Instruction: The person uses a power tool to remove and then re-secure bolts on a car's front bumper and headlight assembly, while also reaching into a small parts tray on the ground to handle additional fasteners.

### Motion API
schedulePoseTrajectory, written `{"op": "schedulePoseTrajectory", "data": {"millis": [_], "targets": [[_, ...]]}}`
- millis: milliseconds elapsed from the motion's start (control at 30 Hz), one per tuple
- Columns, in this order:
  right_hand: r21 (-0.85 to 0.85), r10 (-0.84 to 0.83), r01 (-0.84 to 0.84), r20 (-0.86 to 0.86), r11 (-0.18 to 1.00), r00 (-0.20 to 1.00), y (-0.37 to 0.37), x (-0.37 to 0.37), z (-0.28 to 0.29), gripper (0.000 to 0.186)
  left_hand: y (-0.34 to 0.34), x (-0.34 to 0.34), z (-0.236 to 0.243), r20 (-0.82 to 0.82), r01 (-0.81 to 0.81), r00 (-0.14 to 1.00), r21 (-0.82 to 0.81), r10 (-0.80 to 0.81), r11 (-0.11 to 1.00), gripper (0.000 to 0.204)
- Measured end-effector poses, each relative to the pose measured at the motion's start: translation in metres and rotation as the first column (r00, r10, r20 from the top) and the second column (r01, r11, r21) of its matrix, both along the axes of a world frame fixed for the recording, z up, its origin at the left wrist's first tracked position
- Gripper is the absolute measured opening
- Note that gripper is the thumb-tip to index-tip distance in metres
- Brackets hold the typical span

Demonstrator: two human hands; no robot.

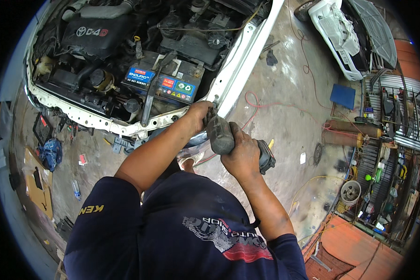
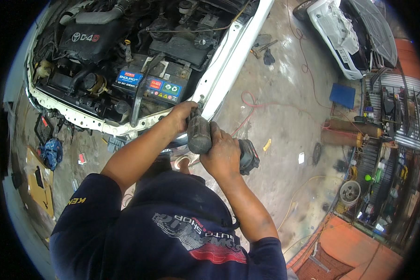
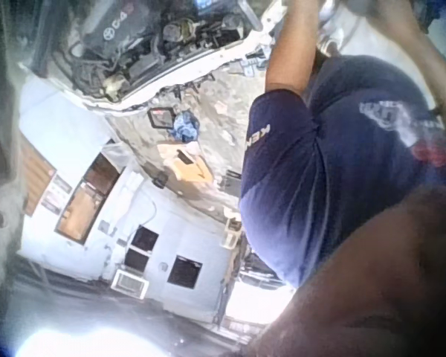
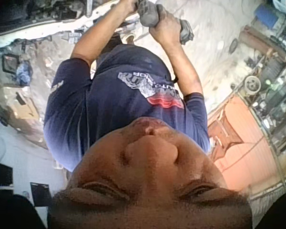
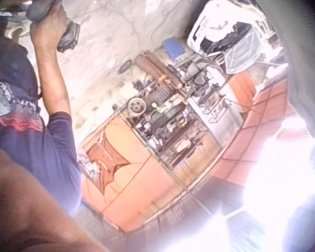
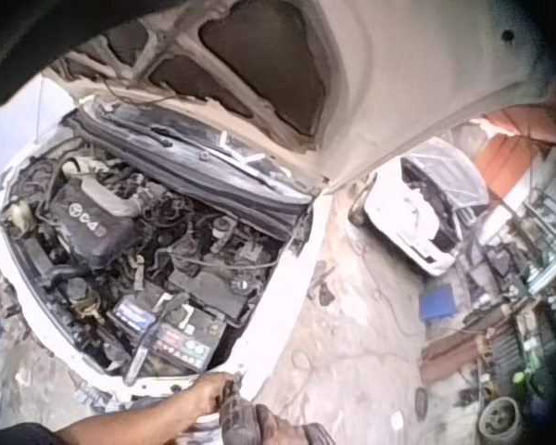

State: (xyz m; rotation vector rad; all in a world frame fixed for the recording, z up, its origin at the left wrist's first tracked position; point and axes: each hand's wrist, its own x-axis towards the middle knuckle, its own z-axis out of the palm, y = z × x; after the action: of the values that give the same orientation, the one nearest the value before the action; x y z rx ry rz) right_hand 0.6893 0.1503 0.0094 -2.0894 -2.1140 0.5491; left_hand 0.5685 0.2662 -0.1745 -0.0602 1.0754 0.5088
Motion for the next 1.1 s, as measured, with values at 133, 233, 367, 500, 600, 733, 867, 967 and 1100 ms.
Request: {"op": "schedulePoseTrajectory", "data": {"millis": [133,233,367,500,600,733,867,967,1100], "targets": [[-0.097,-0.149,0.145,-0.040,0.985,0.988,0.019,-0.012,0.015,0.051,0.013,0.000,0.000,-0.089,0.162,0.984,0.068,-0.156,0.984,0.018],[-0.126,-0.210,0.203,-0.044,0.971,0.977,0.029,-0.013,0.015,0.051,0.022,0.001,-0.001,-0.141,0.257,0.961,0.124,-0.240,0.958,0.018],[-0.121,-0.226,0.223,-0.016,0.967,0.974,0.034,-0.012,0.014,0.054,0.028,0.004,-0.013,-0.240,0.286,0.940,0.156,-0.244,0.946,0.017],[-0.111,-0.293,0.286,-0.053,0.952,0.955,0.029,-0.005,0.003,0.053,0.027,0.003,0.000,-0.346,0.337,0.905,0.223,-0.249,0.915,0.020],[-0.122,-0.376,0.361,-0.150,0.925,0.914,0.025,-0.002,0.000,0.051,0.034,-0.007,0.029,-0.525,0.629,0.736,0.299,-0.427,0.717,0.023],[-0.182,-0.466,0.431,-0.269,0.884,0.843,0.025,-0.001,0.001,0.046,0.047,-0.010,0.032,-0.729,0.822,0.530,0.317,-0.433,0.472,0.034],[-0.193,-0.445,0.404,-0.277,0.894,0.852,0.029,-0.002,-0.003,0.047,0.064,-0.003,0.011,-0.724,0.889,0.433,0.242,-0.538,0.390,0.030],[-0.265,-0.499,0.438,-0.234,0.859,0.835,0.032,-0.002,-0.001,0.046,0.068,-0.007,0.016,-0.808,0.947,0.315,0.233,-0.497,0.221,0.028],[-0.251,-0.513,0.449,-0.341,0.858,0.788,0.025,0.005,-0.008,0.046,0.069,-0.020,0.024,-0.842,0.941,0.337,0.309,-0.421,0.135,0.027]]}}
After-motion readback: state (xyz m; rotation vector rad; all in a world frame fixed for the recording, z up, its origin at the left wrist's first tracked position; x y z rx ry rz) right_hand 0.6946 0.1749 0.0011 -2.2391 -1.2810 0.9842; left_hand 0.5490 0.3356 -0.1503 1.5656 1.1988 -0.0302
